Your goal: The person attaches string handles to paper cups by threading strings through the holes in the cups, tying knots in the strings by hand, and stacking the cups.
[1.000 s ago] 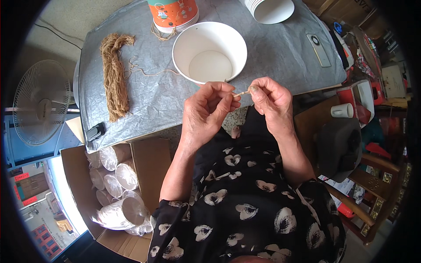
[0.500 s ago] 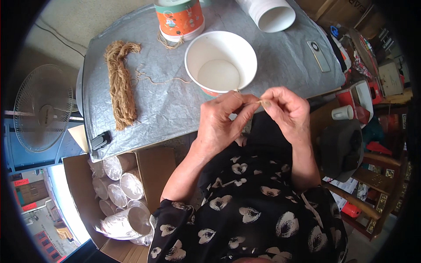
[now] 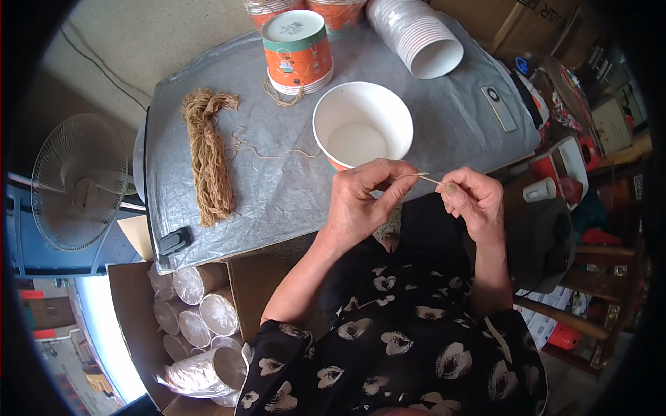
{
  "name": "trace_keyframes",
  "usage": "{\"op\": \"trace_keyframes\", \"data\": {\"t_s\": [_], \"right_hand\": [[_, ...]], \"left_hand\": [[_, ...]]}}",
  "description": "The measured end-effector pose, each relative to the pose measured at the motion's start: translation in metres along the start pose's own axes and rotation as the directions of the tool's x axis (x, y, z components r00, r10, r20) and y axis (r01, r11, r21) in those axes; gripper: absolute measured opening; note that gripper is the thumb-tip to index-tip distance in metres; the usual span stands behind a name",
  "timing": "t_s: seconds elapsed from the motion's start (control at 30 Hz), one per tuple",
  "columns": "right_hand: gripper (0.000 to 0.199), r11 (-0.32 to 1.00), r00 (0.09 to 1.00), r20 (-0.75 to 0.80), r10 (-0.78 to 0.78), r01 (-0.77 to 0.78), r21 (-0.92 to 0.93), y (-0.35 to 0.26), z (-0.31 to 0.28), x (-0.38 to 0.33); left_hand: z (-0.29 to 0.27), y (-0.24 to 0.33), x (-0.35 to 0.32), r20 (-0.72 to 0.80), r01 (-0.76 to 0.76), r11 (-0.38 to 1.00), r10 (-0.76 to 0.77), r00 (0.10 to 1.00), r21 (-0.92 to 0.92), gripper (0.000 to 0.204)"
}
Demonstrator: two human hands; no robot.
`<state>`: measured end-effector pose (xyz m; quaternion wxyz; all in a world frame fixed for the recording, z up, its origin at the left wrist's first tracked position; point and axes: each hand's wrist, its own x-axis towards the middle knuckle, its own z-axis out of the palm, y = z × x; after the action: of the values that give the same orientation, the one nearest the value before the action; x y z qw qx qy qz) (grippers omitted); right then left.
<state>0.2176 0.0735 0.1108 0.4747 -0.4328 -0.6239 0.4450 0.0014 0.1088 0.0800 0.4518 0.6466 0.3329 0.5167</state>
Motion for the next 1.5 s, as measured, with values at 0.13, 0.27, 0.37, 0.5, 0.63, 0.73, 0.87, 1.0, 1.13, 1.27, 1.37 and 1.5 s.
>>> {"op": "trace_keyframes", "data": {"t_s": [0.13,0.27,0.37,0.5,0.63,0.73,0.87,1.0,1.13,1.27,1.37,1.5], "right_hand": [[0.022,1.0,0.997,-0.079,0.013,-0.011,0.026,0.001,-0.002,0.001],[0.018,0.993,0.987,-0.162,0.005,0.015,0.118,0.001,-0.008,0.0],[0.016,0.987,0.972,-0.231,-0.04,0.074,0.142,0.001,-0.014,-0.003],[0.014,0.974,0.946,-0.317,-0.064,0.128,0.185,-0.008,-0.02,-0.011],[0.016,0.951,0.932,-0.339,-0.129,0.213,0.223,-0.012,-0.033,-0.015],[0.017,0.944,0.908,-0.398,-0.13,0.236,0.229,-0.017,-0.04,-0.016],[0.019,0.913,0.908,-0.397,-0.136,0.271,0.306,-0.011,-0.043,-0.015],[0.023,0.866,0.918,-0.375,-0.129,0.289,0.409,-0.004,-0.046,-0.014],[0.024,0.822,0.928,-0.361,-0.09,0.273,0.499,0.003,-0.053,-0.015],[0.022,0.796,0.933,-0.359,0.005,0.213,0.567,0.011,-0.06,-0.016],[0.021,0.865,0.934,-0.356,0.033,0.152,0.479,0.01,-0.058,-0.017],[0.019,0.877,0.934,-0.351,0.073,0.107,0.468,0.015,-0.058,-0.016]], "left_hand": [[0.002,-0.004,0.003,-0.012,-0.09,0.993,0.091,0.996,0.08,0.01],[0.005,-0.013,0.005,-0.072,-0.111,0.964,0.132,0.989,0.24,0.007],[0.008,-0.017,0.006,-0.106,-0.106,0.958,0.138,0.985,0.266,0.008],[0.01,-0.013,0.004,-0.143,-0.013,0.964,0.053,0.988,0.267,0.011],[0.011,-0.019,0.002,-0.18,0.059,0.96,-0.01,0.984,0.272,0.013],[0.01,-0.024,0.001,-0.165,0.098,0.958,-0.055,0.985,0.268,0.013],[0.01,-0.031,0.001,-0.163,0.052,0.952,-0.002,0.987,0.301,0.013],[0.008,-0.034,0.004,-0.121,0.031,0.953,0.006,0.993,0.302,0.016],[0.008,-0.024,0.008,-0.135,0.165,0.97,-0.142,0.981,0.179,0.017],[0.004,-0.028,0.01,-0.125,0.139,0.969,-0.115,0.985,0.202,0.017],[-0.001,-0.034,0.012,-0.117,0.086,0.961,-0.057,0.992,0.262,0.017],[-0.015,-0.043,0.017,-0.172,0.045,0.936,0.017,0.985,0.349,0.015]]}}
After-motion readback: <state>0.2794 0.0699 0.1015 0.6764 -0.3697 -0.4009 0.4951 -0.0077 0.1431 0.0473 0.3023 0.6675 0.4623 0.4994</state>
